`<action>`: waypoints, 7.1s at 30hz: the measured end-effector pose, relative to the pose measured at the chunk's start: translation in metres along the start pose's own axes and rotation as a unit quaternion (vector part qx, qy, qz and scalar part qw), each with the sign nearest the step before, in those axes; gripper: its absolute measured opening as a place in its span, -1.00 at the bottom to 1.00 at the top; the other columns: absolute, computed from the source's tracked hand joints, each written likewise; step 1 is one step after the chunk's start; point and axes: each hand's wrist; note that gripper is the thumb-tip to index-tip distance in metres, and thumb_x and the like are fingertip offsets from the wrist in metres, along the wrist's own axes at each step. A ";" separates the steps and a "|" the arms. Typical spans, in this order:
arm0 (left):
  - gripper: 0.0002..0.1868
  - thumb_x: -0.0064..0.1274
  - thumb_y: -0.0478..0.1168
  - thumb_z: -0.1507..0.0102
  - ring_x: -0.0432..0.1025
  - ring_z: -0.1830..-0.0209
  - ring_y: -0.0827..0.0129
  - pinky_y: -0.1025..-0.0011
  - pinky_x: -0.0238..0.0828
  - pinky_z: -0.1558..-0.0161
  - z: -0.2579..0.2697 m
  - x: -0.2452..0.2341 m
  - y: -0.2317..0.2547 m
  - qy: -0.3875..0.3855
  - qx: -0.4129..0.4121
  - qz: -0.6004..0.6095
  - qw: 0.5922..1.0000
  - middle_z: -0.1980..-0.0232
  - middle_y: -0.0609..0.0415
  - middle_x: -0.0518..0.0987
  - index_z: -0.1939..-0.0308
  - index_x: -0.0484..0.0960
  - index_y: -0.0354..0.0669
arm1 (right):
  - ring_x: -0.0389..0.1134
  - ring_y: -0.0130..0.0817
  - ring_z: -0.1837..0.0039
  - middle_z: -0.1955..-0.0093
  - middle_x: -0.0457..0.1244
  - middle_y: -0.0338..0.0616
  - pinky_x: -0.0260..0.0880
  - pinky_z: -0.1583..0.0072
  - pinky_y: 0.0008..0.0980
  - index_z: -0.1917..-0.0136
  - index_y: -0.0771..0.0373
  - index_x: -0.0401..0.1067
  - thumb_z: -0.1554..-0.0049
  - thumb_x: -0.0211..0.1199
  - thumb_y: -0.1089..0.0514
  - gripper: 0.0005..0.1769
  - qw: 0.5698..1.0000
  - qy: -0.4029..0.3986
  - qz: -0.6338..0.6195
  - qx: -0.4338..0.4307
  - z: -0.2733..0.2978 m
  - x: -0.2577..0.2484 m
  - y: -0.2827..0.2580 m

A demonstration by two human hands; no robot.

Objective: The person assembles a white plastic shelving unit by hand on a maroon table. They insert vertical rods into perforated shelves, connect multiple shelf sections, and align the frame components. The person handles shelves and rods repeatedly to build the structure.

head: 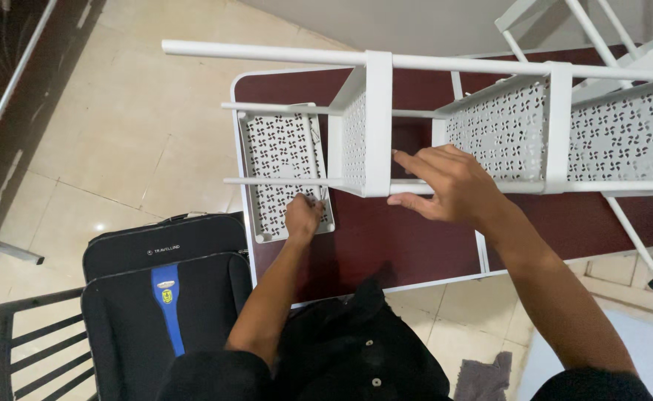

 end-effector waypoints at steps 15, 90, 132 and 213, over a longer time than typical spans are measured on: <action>-0.51 0.31 0.01 -0.13 0.58 0.05 -0.11 0.10 0.50 -0.04 0.034 -0.048 -0.006 -0.133 0.041 -0.142 0.980 0.11 -0.30 0.66 0.10 0.65 -0.36 | 0.25 -0.28 0.35 0.40 0.24 -0.18 0.35 0.11 -0.26 -0.05 0.31 0.60 -0.04 0.47 -0.11 -0.52 1.000 -0.015 0.012 -0.002 -0.001 0.000 -0.001; -0.26 0.05 0.38 -0.27 0.36 0.75 0.08 0.20 0.29 0.57 0.067 -0.311 0.116 0.103 0.433 -0.271 0.853 0.75 0.01 0.42 0.68 0.57 -0.18 | 0.20 -0.27 0.45 0.45 0.12 -0.20 0.22 0.36 -0.27 0.14 0.27 0.48 -0.11 0.42 0.10 -0.79 0.994 0.052 0.091 -0.042 0.008 0.019 0.012; -0.79 -0.01 -0.26 -0.37 0.56 0.24 0.19 0.23 0.49 0.10 0.053 -0.073 0.049 0.093 0.161 0.184 0.965 0.22 -0.15 0.67 0.09 0.68 -0.33 | 0.20 -0.33 0.36 0.36 0.19 -0.23 0.19 0.26 -0.34 0.02 0.26 0.57 -0.09 0.48 0.00 -0.68 0.993 0.071 0.091 -0.007 0.010 0.014 0.000; -0.83 -0.03 -0.29 -0.45 0.51 0.12 0.45 0.45 0.48 0.09 0.054 -0.125 0.140 -0.007 0.304 0.307 0.902 0.13 0.03 0.62 -0.08 0.56 -0.28 | 0.37 0.02 0.06 0.13 0.27 0.02 0.38 0.00 0.01 -0.01 0.19 0.31 -0.21 0.16 0.13 -0.86 0.955 -0.212 0.080 0.189 0.131 0.178 0.087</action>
Point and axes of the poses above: each hand's wrist, its own z-axis away from the middle knuckle, its own x-axis out of the palm, y = z × x
